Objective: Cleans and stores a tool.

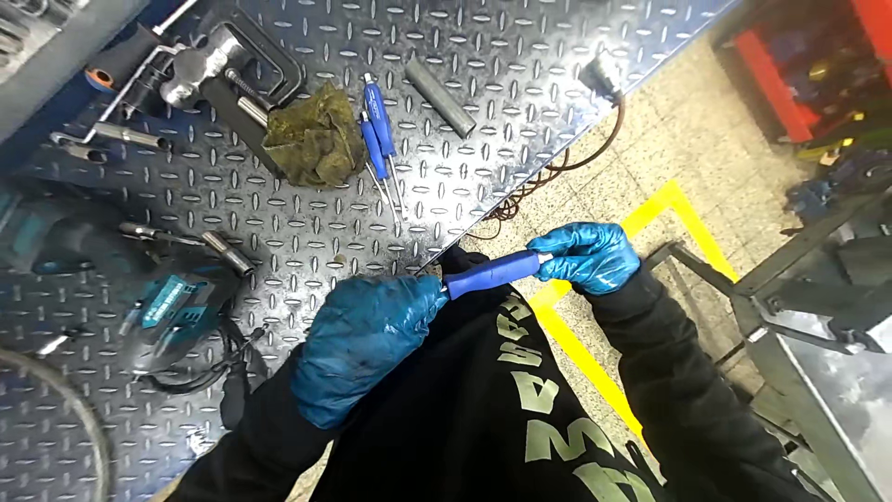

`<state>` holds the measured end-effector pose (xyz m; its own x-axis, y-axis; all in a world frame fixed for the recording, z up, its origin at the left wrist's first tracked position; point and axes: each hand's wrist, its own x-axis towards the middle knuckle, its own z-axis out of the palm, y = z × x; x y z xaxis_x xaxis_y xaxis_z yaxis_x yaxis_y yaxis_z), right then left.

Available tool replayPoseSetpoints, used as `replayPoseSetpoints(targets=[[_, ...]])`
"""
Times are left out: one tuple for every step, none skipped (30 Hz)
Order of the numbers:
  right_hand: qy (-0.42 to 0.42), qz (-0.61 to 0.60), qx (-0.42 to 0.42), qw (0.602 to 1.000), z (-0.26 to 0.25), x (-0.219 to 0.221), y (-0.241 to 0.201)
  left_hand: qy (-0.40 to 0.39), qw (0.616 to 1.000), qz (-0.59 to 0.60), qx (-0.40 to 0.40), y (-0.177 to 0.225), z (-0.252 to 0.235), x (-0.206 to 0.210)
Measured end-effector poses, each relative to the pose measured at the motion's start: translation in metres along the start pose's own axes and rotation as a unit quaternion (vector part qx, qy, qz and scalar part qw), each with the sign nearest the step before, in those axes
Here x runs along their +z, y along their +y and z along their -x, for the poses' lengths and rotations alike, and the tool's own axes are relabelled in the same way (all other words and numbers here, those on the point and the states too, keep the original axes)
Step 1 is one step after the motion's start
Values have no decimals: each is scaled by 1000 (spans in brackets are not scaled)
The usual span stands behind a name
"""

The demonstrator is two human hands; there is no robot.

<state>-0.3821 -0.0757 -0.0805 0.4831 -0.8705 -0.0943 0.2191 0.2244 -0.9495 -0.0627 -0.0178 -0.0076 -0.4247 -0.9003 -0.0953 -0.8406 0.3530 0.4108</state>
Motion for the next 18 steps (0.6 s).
replayPoseSetpoints(targets=[[-3, 4, -25, 1000, -4, 1, -5, 8, 1000, 2, 9, -1, -3, -7], [-8, 4, -49, 999, -7, 1, -9, 13, 1000, 1, 14, -1, -6, -12], [-19, 1, -72, 997, -11, 0, -13, 17, 1000, 2, 16, -1, -9, -17], [-25, -1, -90, 996, -14, 0, -17, 19, 1000, 2, 18, -1, -12, -22], [-30, -1, -103, 994, -16, 0, -21, 21, 1000, 3, 20, -1, -14, -26], [-33, 3, -113, 993, -18, -1, -25, 24, 999, 8, 24, -1, -15, -30], [-36, 7, -121, 992, -20, 0, -28, 29, 999, 12, 30, -2, -16, -33], [-38, 12, -127, 991, -21, 0, -31, 31, 999, 16, 33, -3, -17, -35], [-41, 14, -131, 990, -22, 0, -34, 28, 999, 18, 36, -3, -18, -38], [-43, 14, -136, 990, -23, 1, -36, 23, 999, 19, 36, -4, -18, -40], [-43, 13, -137, 990, -23, 2, -38, 23, 999, 18, 35, -4, -18, -41], [-40, 14, -136, 990, -24, 3, -40, 28, 999, 16, 36, -4, -18, -42], [-37, 15, -135, 990, -24, 4, -41, 30, 999, 17, 39, -4, -18, -43], [-33, 17, -134, 990, -24, 5, -42, 33, 998, 16, 43, -5, -18, -43], [-30, 23, -136, 990, -24, 5, -41, 38, 998, 13, 48, -6, -18, -44], [-30, 35, -141, 989, -24, 3, -40, 41, 998, 10, 51, -6, -18, -44], [-34, 50, -149, 987, -23, 0, -39, 43, 998, 8, 49, -6, -18, -45], [-37, 60, -156, 985, -24, -1, -37, 45, 998, 4, 48, -6, -18, -45]])
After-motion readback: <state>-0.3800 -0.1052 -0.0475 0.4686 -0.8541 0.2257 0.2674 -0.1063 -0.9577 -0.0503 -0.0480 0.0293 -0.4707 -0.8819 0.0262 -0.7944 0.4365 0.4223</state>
